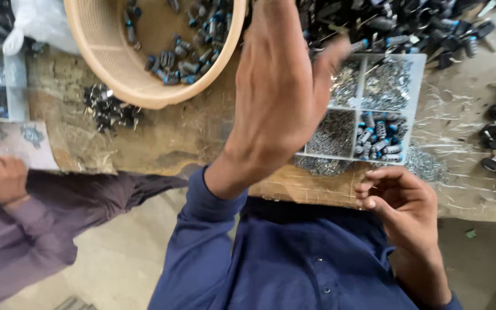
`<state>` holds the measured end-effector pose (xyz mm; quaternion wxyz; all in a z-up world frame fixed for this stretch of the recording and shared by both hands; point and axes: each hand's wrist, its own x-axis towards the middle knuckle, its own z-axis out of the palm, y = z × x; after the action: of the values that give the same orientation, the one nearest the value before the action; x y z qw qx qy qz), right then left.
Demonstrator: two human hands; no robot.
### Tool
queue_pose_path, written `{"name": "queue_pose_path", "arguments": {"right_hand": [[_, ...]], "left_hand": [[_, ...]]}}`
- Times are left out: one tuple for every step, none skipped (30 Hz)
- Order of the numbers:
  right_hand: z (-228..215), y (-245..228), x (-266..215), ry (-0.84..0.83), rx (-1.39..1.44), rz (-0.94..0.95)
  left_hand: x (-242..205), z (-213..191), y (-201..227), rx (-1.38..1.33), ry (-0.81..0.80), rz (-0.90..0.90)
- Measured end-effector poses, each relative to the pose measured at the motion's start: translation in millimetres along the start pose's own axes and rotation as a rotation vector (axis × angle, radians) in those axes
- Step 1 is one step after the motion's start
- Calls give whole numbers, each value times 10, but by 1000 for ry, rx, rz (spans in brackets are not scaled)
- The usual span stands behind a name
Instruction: The person assembles small cylindrical key components by inserting metal pins into a blue-and-white housing. They repeatedly pick pins from a tray, insert them into the cylinder, and place the assembled units into a basket.
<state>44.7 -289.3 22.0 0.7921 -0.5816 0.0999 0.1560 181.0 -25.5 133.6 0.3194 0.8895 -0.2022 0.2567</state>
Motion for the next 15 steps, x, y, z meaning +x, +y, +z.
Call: {"name": "queue_pose_path", "arguments": {"right_hand": [[10, -7, -59, -3, -42, -33], [-4, -5, -96, -7, -84, -66], [-34, 20, -139, 26, -41, -114], [-89, 52, -187, 60, 4, -162], [-193, 92, -181, 65, -1, -207], [-309, 142, -181, 70, -7, -253], [-467, 182, -101, 73, -28, -273], [-624, 230, -24, 77, -50, -294], [-760, 286, -12, 117, -42, -279], [-880, 357, 10, 145, -25, -260], [-1009, 407, 66, 161, -11, -242], [-1105, 465, 135, 166, 13, -220], [-1166, 512, 139, 165, 2, -208], [-1216, 536, 152, 165, -9, -196], [-1261, 531, 157, 153, -54, -195]], "left_hand": [[-110, 51, -89, -74, -7, -69], [-221, 109, -178, -148, -9, -138], [-373, 90, -275, -99, -6, -88], [-518, 62, -374, -53, -5, -38], [-663, -7, -488, -2, 12, -109], [-800, -85, -590, 49, 29, -178], [-927, -158, -669, 75, 30, -281], [-1043, -203, -732, 101, 30, -384], [-1148, -181, -790, 116, -64, -363], [-1254, -131, -832, 130, -159, -340], [-1371, -59, -850, 147, -243, -323], [-1473, 23, -875, 149, -277, -317], [-1546, 127, -890, 142, -313, -305], [-1617, 185, -892, 135, -349, -293], [-1677, 226, -876, 133, -360, -290]]}}
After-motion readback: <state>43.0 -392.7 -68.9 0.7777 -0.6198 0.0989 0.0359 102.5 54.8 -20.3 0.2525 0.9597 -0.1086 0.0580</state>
